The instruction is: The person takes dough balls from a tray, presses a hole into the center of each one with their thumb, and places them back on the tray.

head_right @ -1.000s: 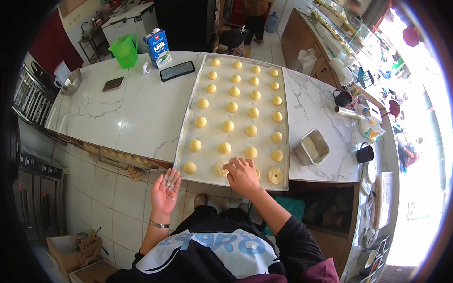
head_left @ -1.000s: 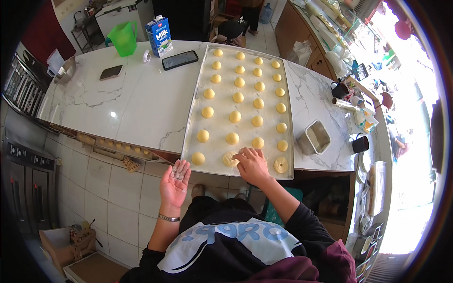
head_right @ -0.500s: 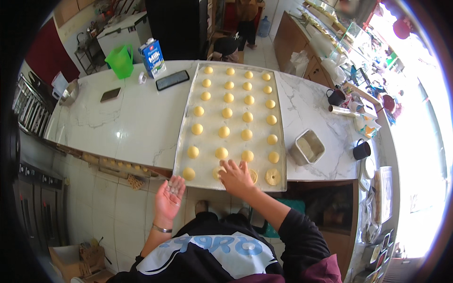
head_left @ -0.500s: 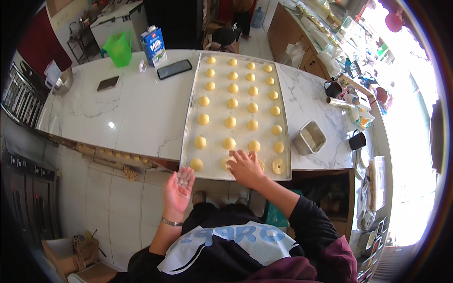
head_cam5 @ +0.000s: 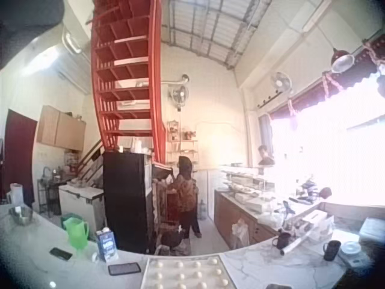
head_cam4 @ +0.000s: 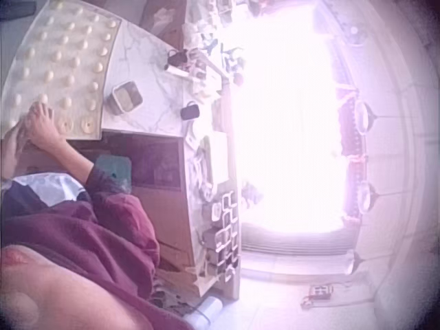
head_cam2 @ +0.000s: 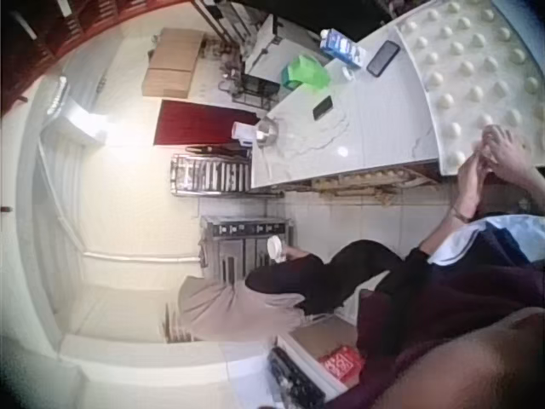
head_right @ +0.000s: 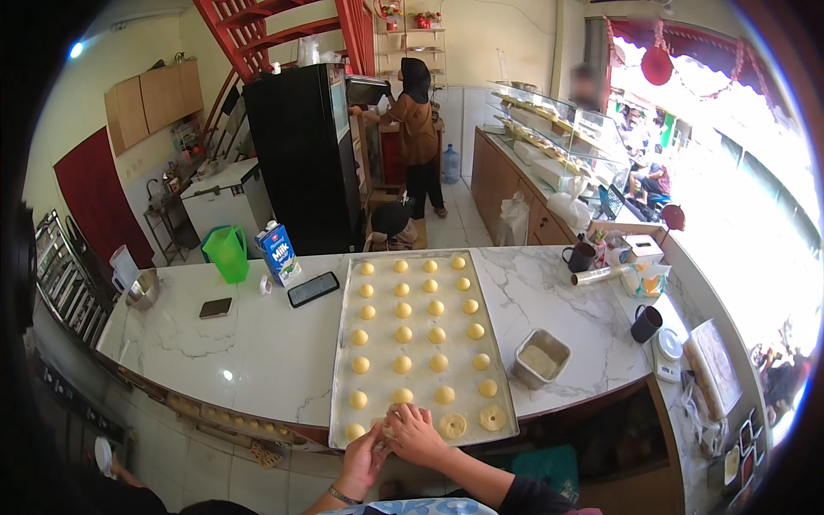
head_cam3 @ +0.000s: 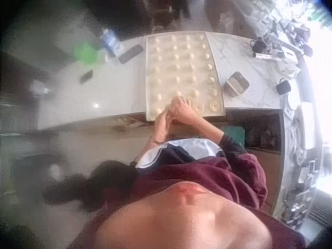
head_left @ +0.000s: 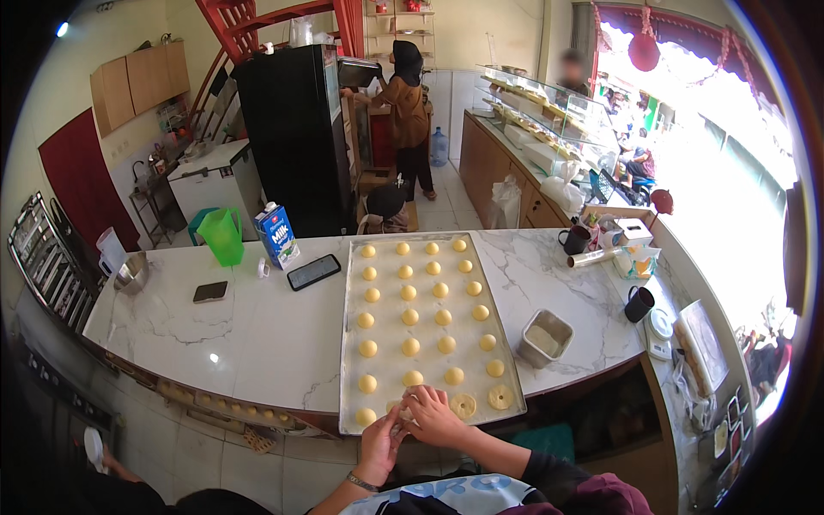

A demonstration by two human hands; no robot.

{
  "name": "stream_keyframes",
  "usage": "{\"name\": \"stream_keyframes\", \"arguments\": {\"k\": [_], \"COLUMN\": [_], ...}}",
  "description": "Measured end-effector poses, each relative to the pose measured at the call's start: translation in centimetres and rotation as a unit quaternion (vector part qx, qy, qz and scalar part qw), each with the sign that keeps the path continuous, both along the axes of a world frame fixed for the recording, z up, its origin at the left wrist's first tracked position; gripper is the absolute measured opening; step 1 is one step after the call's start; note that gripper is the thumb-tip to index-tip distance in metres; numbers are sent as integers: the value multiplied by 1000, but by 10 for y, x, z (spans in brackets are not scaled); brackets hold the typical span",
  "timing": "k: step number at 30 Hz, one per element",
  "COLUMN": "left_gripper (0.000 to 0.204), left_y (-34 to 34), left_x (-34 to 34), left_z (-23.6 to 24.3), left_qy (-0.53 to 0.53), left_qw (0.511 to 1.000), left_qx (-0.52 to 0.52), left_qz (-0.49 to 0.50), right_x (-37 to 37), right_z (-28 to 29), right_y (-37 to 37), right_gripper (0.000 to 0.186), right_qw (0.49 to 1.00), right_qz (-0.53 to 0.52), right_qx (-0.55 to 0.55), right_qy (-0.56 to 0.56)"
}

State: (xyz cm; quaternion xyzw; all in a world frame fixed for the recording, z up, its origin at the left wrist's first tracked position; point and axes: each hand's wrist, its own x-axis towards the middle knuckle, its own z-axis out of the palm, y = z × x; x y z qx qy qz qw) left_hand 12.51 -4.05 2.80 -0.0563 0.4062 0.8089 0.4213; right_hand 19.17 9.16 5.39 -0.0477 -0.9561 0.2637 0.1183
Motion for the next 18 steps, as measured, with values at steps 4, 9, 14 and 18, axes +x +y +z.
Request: {"name": "stream_keyframes", "arguments": {"k": [4, 9, 14, 18], "left_gripper": [20, 18, 17, 15], "left_y": [9, 17, 28, 16], "left_x": [2, -1, -7, -16], "left_z": [-3, 20, 25, 28], "left_qy": [70, 63, 173, 198], "left_qw": [997, 996, 985, 980], "left_qx": [8, 40, 14, 7], "left_qz": [38, 41, 4, 24], "right_x": [2, 7, 14, -10], "right_z": [19, 27, 48, 106], "right_y": [-11, -9, 14, 31], "right_gripper": [34, 32, 30, 26], "right_qw": [993, 995, 995, 993], "right_qz": [-33, -51, -23, 86], "right_qx": [112, 59, 53, 36], "right_qy": [24, 55, 79, 75]}}
